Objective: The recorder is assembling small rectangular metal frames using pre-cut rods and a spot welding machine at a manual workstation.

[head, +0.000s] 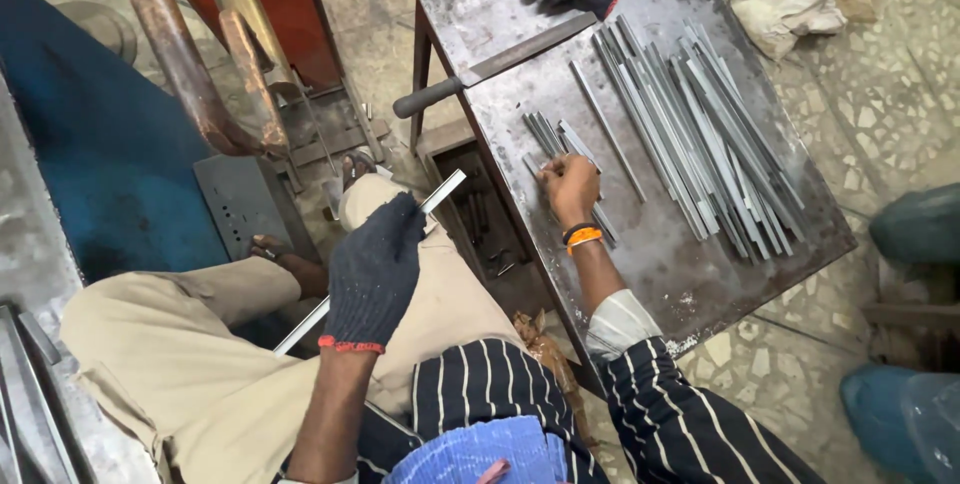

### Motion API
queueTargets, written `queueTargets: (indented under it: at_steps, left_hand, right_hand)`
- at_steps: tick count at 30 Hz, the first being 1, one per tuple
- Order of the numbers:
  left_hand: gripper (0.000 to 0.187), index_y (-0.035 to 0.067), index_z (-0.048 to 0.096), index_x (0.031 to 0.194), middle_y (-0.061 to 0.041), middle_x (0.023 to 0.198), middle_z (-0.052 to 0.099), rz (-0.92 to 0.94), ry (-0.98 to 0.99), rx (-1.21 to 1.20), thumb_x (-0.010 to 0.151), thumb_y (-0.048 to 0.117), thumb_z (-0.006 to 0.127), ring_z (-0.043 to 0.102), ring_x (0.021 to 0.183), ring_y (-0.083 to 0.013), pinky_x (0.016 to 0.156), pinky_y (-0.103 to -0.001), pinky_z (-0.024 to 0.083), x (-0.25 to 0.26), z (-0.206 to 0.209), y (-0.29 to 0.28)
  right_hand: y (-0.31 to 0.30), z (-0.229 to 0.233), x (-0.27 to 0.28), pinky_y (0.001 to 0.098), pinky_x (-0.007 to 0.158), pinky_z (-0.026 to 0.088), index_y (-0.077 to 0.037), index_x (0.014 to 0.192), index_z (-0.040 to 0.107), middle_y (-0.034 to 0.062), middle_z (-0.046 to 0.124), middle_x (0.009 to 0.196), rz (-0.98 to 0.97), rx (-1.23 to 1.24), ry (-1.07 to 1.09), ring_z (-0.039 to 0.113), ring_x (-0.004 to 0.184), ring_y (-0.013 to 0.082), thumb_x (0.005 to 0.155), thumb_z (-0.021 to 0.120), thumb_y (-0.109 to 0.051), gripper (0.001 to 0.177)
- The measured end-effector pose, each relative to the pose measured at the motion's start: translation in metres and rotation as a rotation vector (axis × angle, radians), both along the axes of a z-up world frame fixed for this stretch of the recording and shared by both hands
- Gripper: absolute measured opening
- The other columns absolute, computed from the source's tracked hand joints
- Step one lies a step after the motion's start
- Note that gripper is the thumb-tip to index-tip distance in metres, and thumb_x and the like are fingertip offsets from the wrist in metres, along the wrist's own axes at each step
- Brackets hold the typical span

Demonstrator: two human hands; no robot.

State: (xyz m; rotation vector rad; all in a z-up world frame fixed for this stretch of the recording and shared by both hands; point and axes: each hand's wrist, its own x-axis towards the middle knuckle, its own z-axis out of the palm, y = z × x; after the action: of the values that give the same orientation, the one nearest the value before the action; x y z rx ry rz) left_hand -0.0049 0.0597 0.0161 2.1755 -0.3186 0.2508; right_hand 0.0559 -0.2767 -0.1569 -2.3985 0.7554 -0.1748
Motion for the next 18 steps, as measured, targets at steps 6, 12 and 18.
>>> queueTargets:
  at_steps: [6,12,18]
  left_hand:
    - [0.016,0.006,0.073,0.107,-0.018,0.098,0.072,-0.008,-0.038,0.093,0.096,0.016,0.066,0.069,0.086,-0.0395,0.074,-0.047,0.055,0.001,0.006,0.006]
    - [0.016,0.009,0.074,0.105,-0.017,0.093,0.072,0.052,-0.094,0.117,0.096,0.022,0.07,0.068,0.077,-0.0388,0.065,-0.047,0.053,0.002,0.028,0.016]
    - [0.016,0.01,0.075,0.101,-0.016,0.086,0.071,0.079,-0.133,0.199,0.095,0.025,0.072,0.067,0.073,-0.0381,0.061,-0.047,0.051,0.005,0.059,0.038]
  right_hand:
    - [0.003,0.015,-0.005,0.0408,0.07,0.054,-0.01,0.086,0.077,0.0108,0.077,0.081,0.002,-0.145,-0.118,0.072,0.075,0.0269,0.082,0.084,-0.017,0.011]
    - [0.013,0.017,-0.011,0.029,0.067,0.057,0.005,0.113,0.058,0.0116,0.075,0.086,0.047,0.555,-0.501,0.074,0.074,0.0187,0.09,0.078,-0.003,0.032]
    - [0.15,0.21,-0.064,0.0216,0.036,0.043,0.005,0.136,0.056,0.0055,0.071,0.075,0.415,0.81,-0.286,0.057,0.045,0.0066,0.09,0.069,-0.001,0.048]
